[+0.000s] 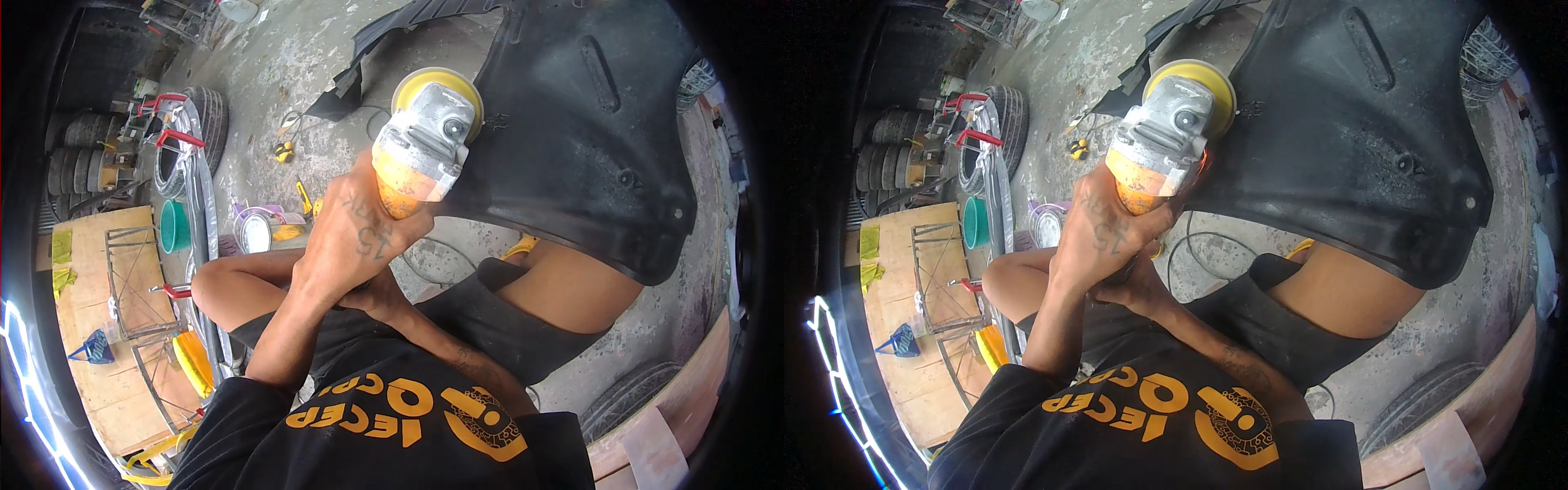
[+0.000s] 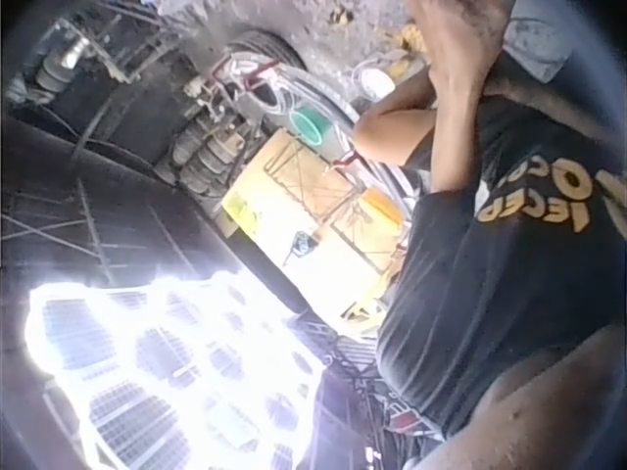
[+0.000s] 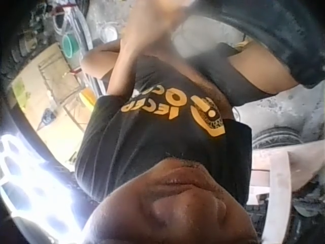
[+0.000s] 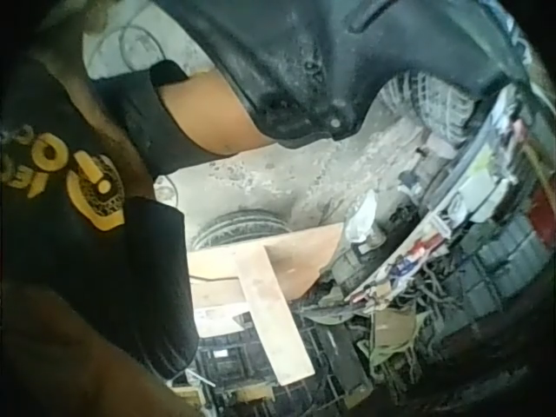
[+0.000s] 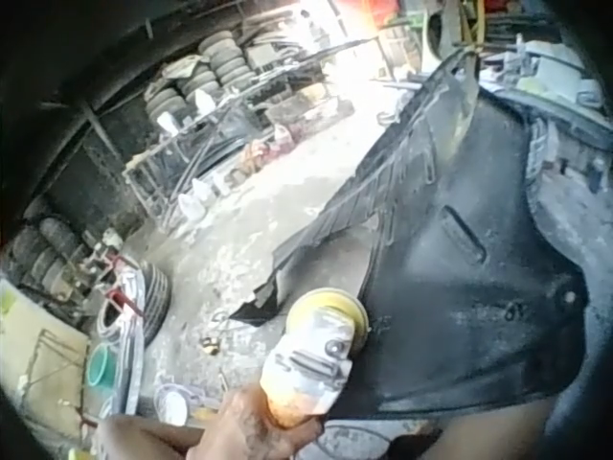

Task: Grinding the surface of a black plastic automotive component using a handheld angle grinder.

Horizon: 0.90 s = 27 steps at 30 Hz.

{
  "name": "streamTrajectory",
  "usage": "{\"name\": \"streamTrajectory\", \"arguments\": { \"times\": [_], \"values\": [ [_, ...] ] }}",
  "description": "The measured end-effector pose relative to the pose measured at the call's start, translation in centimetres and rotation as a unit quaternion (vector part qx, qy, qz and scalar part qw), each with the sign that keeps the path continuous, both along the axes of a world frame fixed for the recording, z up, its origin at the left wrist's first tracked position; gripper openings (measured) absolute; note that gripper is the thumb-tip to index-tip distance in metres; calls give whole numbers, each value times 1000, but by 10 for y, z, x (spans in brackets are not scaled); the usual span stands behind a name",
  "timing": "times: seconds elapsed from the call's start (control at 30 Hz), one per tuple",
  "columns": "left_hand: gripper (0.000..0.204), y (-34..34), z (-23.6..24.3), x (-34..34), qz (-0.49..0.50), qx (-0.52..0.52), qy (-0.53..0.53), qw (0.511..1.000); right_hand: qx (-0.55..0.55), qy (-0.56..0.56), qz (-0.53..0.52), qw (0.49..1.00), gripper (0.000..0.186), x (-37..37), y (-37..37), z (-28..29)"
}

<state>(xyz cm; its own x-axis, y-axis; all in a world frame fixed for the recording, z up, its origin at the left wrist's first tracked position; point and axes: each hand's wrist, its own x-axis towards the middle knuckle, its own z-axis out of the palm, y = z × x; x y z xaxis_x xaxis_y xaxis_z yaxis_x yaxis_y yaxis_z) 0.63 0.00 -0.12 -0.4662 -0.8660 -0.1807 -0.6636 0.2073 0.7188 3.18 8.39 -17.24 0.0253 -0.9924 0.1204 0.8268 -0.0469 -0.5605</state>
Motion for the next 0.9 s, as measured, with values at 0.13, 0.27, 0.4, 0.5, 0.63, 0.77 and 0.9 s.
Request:
{"name": "streamTrajectory", "arguments": {
  "times": [0.13, 0.27, 0.4, 0.5, 0.63, 0.77, 0.9],
  "values": [
    [53, 0, 2, -2, -1, -4, 1, 1000, -6, -10, -13, 1000, 96, -5, -2, 4],
    [51, 1, 4, -1, 3, -24, 26, 999, -46, 33, 4, 998, 107, -6, -6, -2],
    [49, 1, 2, 0, 4, -18, 5, 1000, -33, -15, 27, 999, 104, -9, -5, 6],
    [49, 1, 4, -3, 7, -5, 6, 1000, -45, 4, 7, 999, 103, -8, -7, 4],
    [50, 0, 3, -3, 2, -8, 7, 1000, -32, 6, 21, 999, 103, -11, -6, 6],
    [50, 2, 2, -5, 7, 2, 8, 1000, -36, 7, 4, 999, 103, -9, -5, 5],
    [50, 0, 0, -3, -2, -7, 13, 1000, -12, -3, 11, 1000, 102, -8, -2, 4]
  ]
}}
